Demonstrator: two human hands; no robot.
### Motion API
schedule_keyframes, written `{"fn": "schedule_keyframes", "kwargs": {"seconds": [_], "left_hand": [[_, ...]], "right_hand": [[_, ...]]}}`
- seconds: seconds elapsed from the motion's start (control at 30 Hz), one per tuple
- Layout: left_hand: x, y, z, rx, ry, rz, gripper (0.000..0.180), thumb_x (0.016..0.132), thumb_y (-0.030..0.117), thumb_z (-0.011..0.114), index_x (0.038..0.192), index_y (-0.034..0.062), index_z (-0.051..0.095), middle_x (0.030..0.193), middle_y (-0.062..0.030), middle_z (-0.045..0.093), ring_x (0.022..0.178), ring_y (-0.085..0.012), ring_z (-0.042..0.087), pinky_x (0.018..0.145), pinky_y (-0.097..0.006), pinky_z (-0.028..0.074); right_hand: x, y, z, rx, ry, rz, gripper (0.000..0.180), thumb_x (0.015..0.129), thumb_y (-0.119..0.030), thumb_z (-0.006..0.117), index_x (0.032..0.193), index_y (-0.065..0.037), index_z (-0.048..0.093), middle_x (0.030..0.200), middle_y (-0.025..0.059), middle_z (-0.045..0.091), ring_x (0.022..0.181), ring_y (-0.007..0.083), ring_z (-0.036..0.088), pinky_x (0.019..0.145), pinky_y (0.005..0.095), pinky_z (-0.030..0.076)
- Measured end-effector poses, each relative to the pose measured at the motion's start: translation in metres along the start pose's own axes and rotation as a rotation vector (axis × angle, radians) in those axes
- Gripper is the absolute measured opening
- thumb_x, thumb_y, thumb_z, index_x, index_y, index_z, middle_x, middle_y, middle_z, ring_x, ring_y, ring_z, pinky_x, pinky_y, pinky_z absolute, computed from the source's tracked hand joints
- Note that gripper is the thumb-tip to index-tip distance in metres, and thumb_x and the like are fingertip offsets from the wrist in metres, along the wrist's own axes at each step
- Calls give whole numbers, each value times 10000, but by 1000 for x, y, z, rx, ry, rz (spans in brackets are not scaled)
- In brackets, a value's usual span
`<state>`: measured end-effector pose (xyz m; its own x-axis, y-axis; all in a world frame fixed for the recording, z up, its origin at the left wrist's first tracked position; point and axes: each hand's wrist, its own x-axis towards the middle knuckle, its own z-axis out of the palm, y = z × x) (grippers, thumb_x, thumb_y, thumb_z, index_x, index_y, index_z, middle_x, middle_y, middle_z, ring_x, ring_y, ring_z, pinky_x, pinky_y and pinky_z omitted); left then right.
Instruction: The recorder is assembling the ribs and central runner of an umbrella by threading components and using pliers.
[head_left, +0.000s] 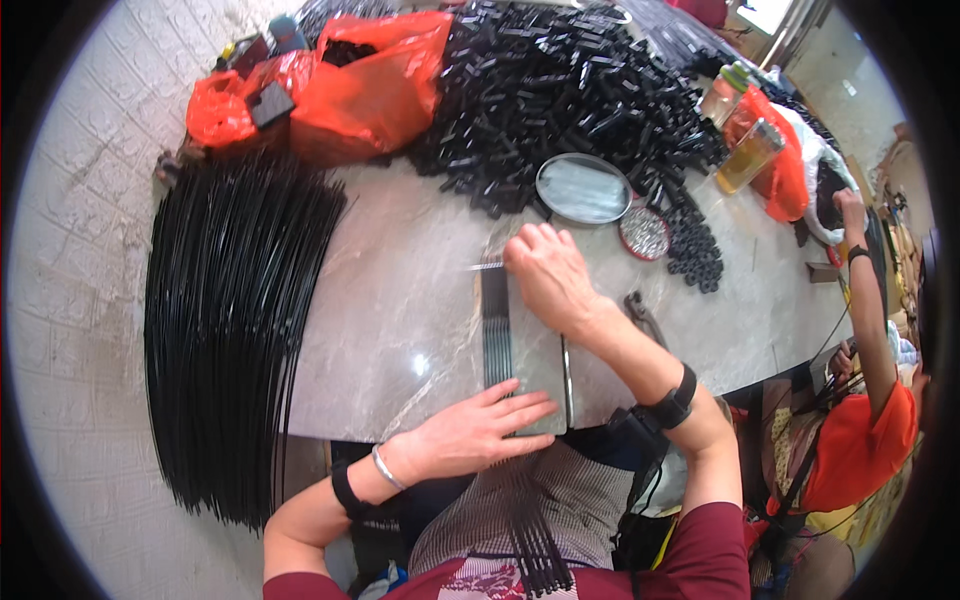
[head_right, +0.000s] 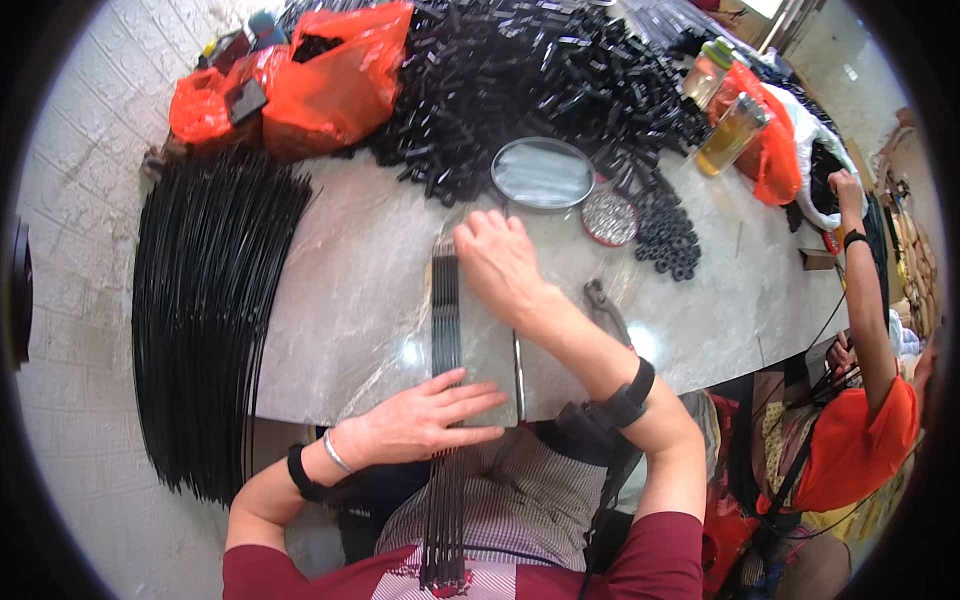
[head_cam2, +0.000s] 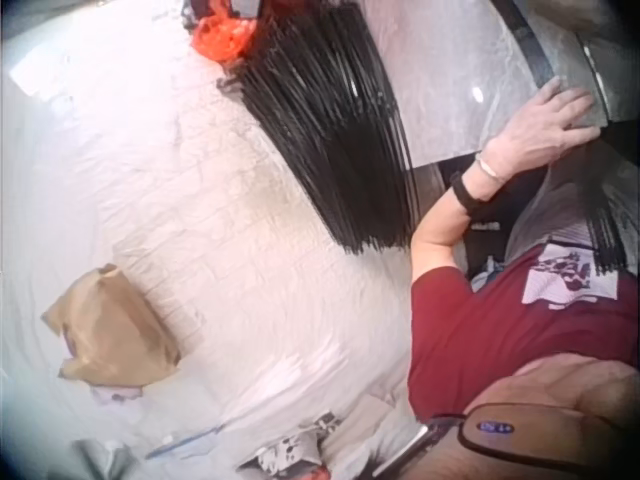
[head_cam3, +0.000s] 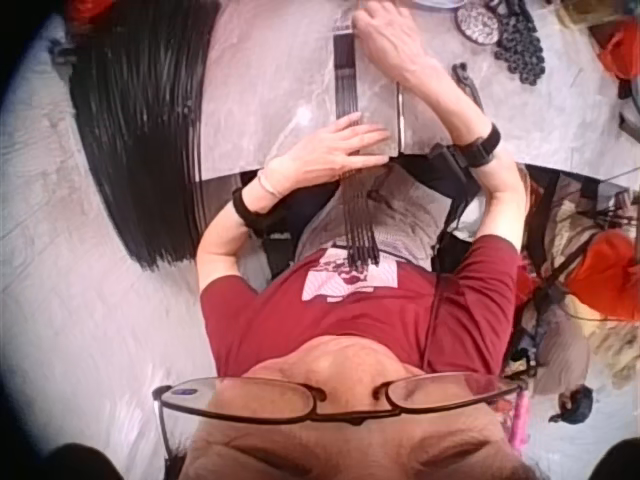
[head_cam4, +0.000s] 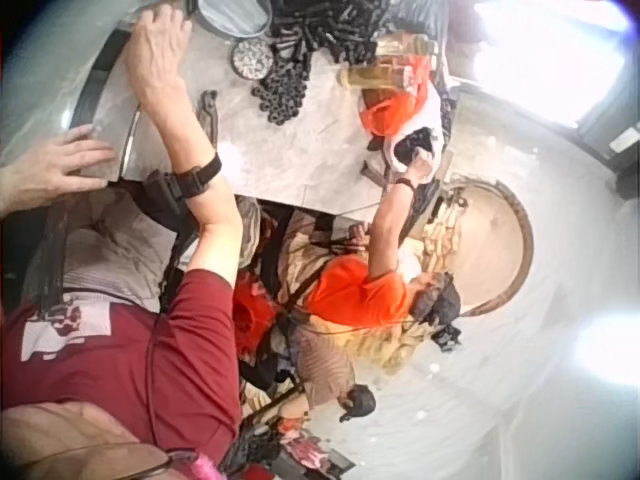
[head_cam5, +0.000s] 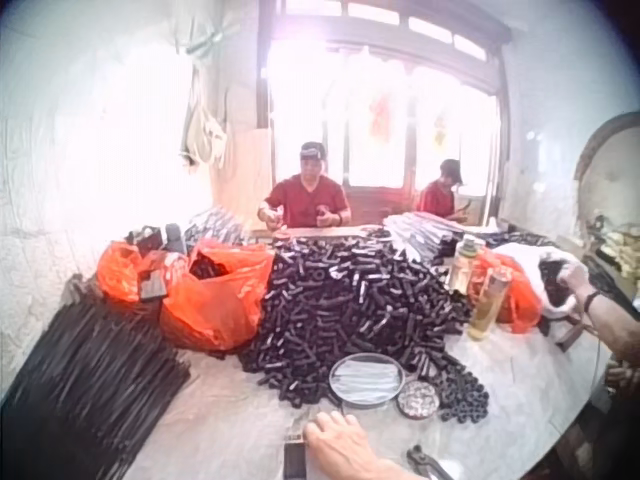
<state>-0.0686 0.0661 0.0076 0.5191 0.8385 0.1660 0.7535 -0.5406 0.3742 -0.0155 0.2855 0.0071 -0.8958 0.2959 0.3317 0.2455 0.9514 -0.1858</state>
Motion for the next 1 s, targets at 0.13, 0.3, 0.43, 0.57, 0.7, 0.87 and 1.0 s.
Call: {"fn": "schedule_keyframes", "kwargs": {"seconds": [0.13, 0.3, 0.43, 0.57, 0.7, 0.87, 1.0], "left_hand": [[-1, 2, -2, -2, -41, -6, 571, 749, 90, 590, 1311, 133, 505, 1475, -129, 358, 1371, -260, 349, 1131, -450, 280], [1, 2, -3, -27, -32, 2, 591, 740, 79, 600, 1320, 138, 500, 1481, -130, 348, 1377, -260, 341, 1137, -451, 269], [1, 1, -2, -18, -30, -3, 588, 746, 76, 595, 1323, 141, 501, 1488, -126, 341, 1382, -256, 334, 1139, -449, 266], [2, 1, -4, -26, -50, -11, 584, 748, 76, 594, 1321, 141, 503, 1489, -124, 342, 1381, -255, 336, 1139, -447, 267], [3, 2, -4, -6, -43, -6, 575, 745, 83, 598, 1311, 140, 514, 1485, -125, 349, 1377, -255, 343, 1138, -447, 269], [2, 2, -2, 1, -30, -9, 562, 742, 86, 598, 1298, 133, 526, 1477, -126, 360, 1372, -257, 349, 1135, -453, 276], [0, 1, 0, 23, -16, -19, 703, 681, 85, 668, 1350, 187, 475, 1489, -103, 353, 1364, -248, 366, 1135, -449, 283]], "right_hand": [[9, 32, -30, 118, 136, 113, 142, 813, -94, 637, 948, -50, 624, 933, 126, 598, 900, 320, 615, 738, 393, 516], [9, 95, -36, -101, 76, 231, 91, 810, -74, 597, 883, -43, 641, 916, 128, 602, 935, 308, 606, 770, 417, 523], [10, 99, -32, -129, 57, 272, 70, 806, -83, 603, 809, -27, 646, 915, 129, 605, 949, 314, 602, 780, 420, 517], [8, 97, -34, -70, 123, 303, 72, 802, -96, 619, 800, -32, 653, 912, 119, 608, 936, 315, 608, 788, 419, 512], [7, 99, -41, 65, 149, 353, 79, 807, -124, 644, 838, -68, 689, 886, 94, 620, 887, 286, 621, 774, 393, 499], [5, 90, -49, 194, 201, 341, 107, 784, -107, 675, 873, -51, 694, 868, 91, 635, 806, 272, 630, 723, 359, 495], [-2, 56, -45, 212, 146, 120, 83, 803, -83, 644, 870, -47, 676, 870, 88, 635, 846, 275, 617, 745, 361, 495]]}}
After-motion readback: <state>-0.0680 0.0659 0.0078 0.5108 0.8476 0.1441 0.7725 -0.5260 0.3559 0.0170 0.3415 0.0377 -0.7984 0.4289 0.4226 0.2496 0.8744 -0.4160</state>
